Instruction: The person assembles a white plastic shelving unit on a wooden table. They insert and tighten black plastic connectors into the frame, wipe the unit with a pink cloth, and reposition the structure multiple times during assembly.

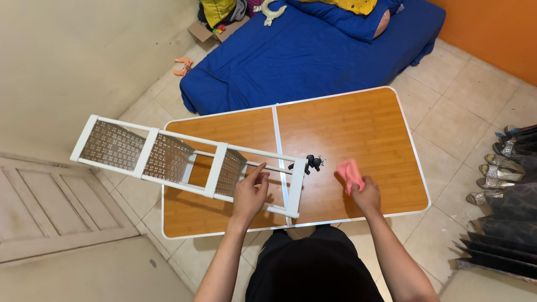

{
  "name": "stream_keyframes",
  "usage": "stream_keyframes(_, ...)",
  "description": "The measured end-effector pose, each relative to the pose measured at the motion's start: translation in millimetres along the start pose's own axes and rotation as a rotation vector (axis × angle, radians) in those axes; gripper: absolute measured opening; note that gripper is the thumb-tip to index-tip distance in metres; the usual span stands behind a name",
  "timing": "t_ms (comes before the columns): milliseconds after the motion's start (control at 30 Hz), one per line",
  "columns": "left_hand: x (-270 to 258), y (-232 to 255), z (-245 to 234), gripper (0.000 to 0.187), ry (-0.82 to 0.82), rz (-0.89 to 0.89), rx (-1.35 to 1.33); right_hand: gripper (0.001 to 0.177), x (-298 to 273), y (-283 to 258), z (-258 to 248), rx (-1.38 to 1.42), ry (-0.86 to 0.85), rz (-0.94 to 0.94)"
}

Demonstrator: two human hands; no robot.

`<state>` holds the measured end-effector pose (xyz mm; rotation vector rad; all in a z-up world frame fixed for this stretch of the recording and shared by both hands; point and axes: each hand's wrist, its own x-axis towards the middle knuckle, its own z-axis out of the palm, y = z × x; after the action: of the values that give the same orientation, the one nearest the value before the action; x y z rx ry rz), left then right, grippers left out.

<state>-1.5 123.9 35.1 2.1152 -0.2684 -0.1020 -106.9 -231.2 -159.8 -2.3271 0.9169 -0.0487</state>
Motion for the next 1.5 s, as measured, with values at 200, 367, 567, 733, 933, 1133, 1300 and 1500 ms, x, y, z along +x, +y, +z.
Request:
stream_keyframes(200, -14.3, 11.7, -3.0, 0.045, 0.013, 0.308, -0.034, 0.053, -47.2, -110.3, -46.7, 0.437, 0.234, -0.532)
stream_keyframes(367, -20.6, 13.4, 14.4, 0.060, -0.215, 0.275, -0.015, 0.054, -101.9, -192.1, -43.0, 0.141, 0.038, -0.607)
stream_keyframes(567, -13.2, -2.3, 39.2, 0.069, -0.353, 0.458, 0.067, 0.062, -147.9, -215.6, -43.8, 0.015, -0.093, -0.468)
stream_keyframes(733, -20.9, -7.6, 42.7, 0.071, -0.306, 0.488, 0.082, 0.059, -163.5, -211.8, -56.0, 0.033, -0.176, -0.366)
stream_keyframes(933, -40.9, -10.8, 18.0, 0.093, -0.251, 0.297, 0.088, 0.060, -133.1, -219.0, -42.1, 0.129, 0.176, -0.567)
stream_keyframes(1133, -48.4, -18.8, 15.1, 0.122, -0.120, 0.605, 0.165, 0.058, -80.0, -195.5, 8.0, 0.245, 0.261, -0.478)
stream_keyframes(1300, -45.0, -28.2, 17.3, 0.126, -0.280, 0.486, 0.202, 0.051, -85.5, -174.9, 18.1, 0.296, 0.076, -0.316)
stream_keyframes(1500, -36.2, -44.4, 22.8, 0.100, -0.328, 0.515, 0.155, 0.060, -153.4, -174.7, -15.8, 0.171, -0.029, -0.493)
